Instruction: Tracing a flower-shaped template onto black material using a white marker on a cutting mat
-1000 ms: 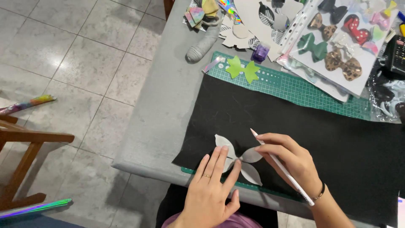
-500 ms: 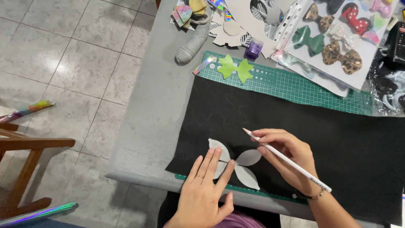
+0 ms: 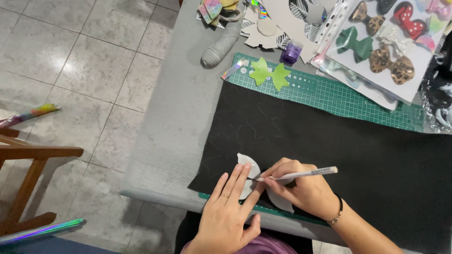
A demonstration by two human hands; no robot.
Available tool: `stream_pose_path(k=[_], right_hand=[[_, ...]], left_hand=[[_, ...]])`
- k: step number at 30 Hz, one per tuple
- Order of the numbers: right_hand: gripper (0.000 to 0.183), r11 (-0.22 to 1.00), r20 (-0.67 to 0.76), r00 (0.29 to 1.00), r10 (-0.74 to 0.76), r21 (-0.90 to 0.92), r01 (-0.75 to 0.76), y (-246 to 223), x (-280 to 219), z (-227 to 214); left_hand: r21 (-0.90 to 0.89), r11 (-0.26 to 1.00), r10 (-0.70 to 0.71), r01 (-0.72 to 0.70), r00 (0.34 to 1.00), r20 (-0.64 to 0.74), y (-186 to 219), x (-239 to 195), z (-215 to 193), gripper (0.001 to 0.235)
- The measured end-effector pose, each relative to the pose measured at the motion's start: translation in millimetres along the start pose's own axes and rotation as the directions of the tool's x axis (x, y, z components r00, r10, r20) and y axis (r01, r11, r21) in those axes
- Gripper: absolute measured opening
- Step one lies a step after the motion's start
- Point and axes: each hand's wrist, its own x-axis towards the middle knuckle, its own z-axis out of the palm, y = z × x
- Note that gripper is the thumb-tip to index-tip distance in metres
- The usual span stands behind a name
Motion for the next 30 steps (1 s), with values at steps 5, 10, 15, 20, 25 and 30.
stream_pose_path(k=[5,10,15,20,25,30], right_hand=[[0.019,0.994,0.004,0.996,-0.095,-0.06,0.095,-3,4,3],[0.016,0.983,0.054,0.99,-0.127,-0.126,0.133,1,2,5],[0.008,0.936,0.059,0.966,-0.253,-0.236,0.26,4,8,18],[0.008,0.928,0.09,0.956,-0.28,-0.229,0.293,-14,17,5],[0.012,0.927,0.071,0.948,-0.31,-0.199,0.318,-7,16,10],[0.01,0.932,0.117,0.95,-0.289,-0.192,0.308,-6,18,6]], left_hand=[[-0.015,1.0,-0.004,0.004,1.0,-0.014,-1,-1,0,0.051],[-0.023,0.999,-0.024,0.023,0.999,-0.032,-1,-1,2,0.05],[0.039,0.999,-0.014,0.017,0.998,-0.066,1,-2,5,0.056],[0.006,1.0,-0.022,0.023,0.998,-0.06,0,-2,4,0.054],[0.02,1.0,-0.012,0.014,0.997,-0.072,0,-1,3,0.055],[-0.018,1.0,-0.021,0.019,0.997,-0.081,0,-1,1,0.05]])
